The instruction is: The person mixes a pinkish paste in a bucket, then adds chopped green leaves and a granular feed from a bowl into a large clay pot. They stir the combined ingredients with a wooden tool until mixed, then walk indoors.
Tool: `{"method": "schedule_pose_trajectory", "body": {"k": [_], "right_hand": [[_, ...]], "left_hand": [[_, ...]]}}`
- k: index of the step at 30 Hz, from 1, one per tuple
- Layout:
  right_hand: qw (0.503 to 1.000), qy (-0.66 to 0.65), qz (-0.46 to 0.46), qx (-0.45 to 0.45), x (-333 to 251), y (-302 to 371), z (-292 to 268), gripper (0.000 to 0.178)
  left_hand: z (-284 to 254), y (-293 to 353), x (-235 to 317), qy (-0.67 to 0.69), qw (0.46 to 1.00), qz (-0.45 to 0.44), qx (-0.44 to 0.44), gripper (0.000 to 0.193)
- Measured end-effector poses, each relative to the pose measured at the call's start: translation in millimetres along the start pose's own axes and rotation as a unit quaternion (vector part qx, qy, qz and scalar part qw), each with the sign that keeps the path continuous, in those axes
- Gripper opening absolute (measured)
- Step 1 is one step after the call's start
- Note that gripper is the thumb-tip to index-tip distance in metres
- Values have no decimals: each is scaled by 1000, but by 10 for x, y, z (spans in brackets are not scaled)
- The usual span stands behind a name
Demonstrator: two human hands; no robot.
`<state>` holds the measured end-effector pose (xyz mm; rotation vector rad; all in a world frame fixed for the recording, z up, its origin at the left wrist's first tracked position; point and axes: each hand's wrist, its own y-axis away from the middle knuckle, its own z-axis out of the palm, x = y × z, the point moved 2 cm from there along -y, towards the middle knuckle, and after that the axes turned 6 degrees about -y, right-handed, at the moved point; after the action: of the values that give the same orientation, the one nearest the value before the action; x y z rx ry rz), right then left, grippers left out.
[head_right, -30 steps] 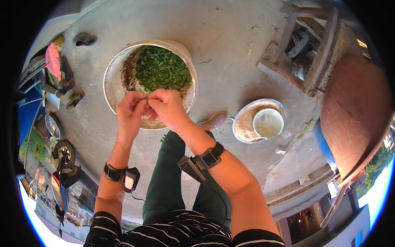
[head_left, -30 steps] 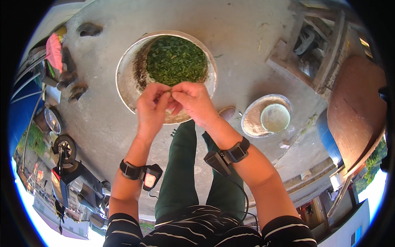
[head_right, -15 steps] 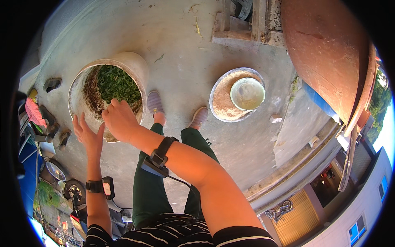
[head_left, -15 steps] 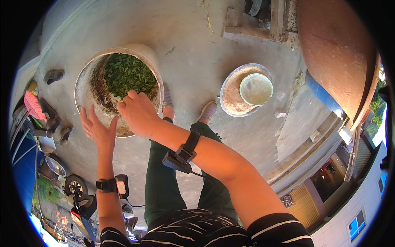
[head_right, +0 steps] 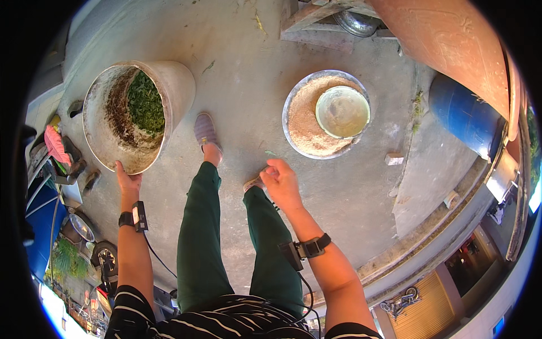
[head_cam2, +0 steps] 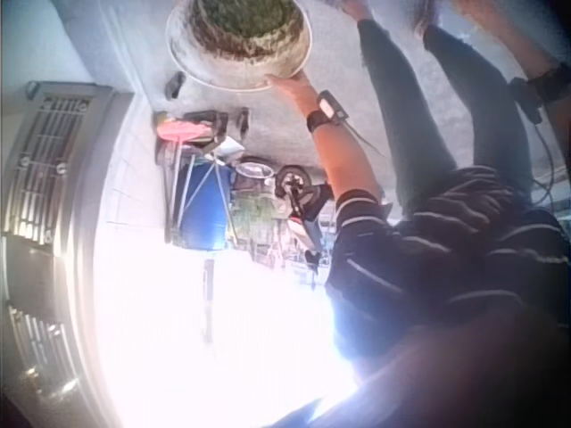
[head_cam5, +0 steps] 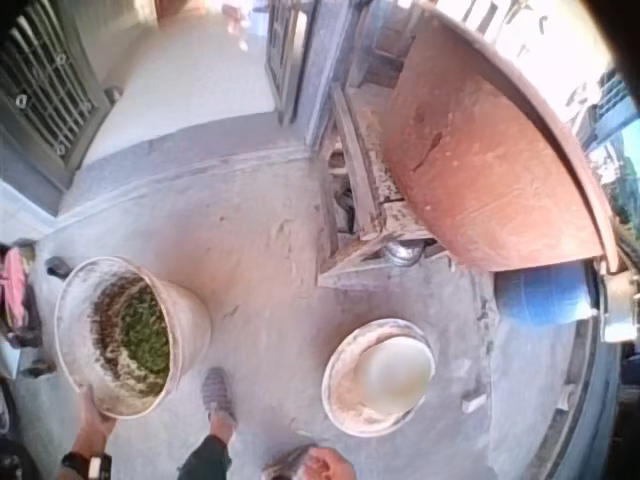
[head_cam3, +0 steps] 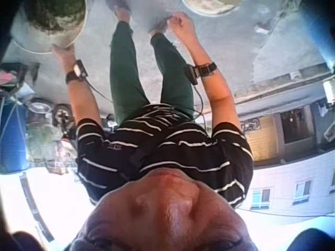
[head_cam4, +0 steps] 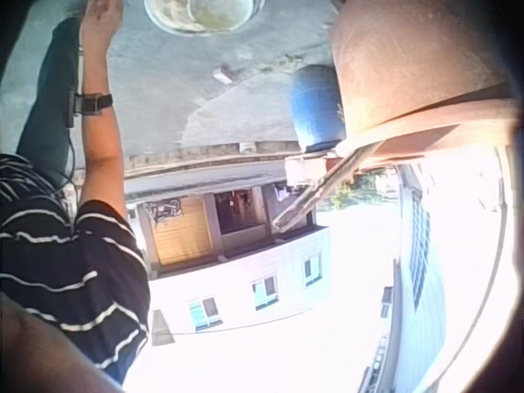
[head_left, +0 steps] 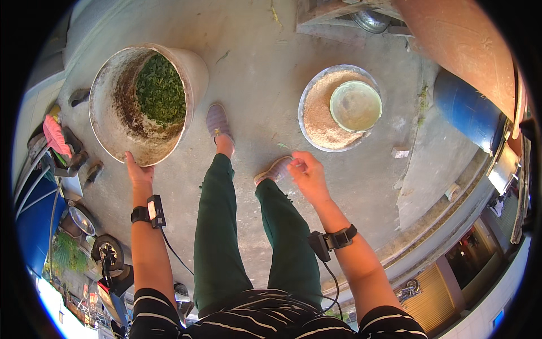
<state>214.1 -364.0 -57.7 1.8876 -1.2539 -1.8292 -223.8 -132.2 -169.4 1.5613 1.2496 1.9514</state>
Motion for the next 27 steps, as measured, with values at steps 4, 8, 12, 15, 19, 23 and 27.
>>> {"method": "schedule_pose_trajectory", "body": {"k": [4,8,12,15,19,23,27], "right_hand": [[987,-76,142,19,699,542,-880,28],[981,-37,184,51,1108,838,-1559,27],[976,-37,196,92,1333,912,-1979,27],[978,-54,175,101,1422,850,-2105,28],[980,-34,159,113,1498,554,-2152,27],[976,-45,146,156,1592,-54,-2294,32],[961,-25,64,269,1707,-968,-2588,51]], "left_hand": [[306,278,-154,14,999,25,24,56],[946,623,-604,111,994,1,19,57],[1557,779,-1125,268,963,-32,-3,62],[1796,954,-1507,356,927,-108,-45,57],[2043,1230,-1855,353,920,-161,-51,54],[2138,1561,-1935,252,959,-123,-46,63],[2114,1835,-2011,81,982,-111,-131,100]]}}
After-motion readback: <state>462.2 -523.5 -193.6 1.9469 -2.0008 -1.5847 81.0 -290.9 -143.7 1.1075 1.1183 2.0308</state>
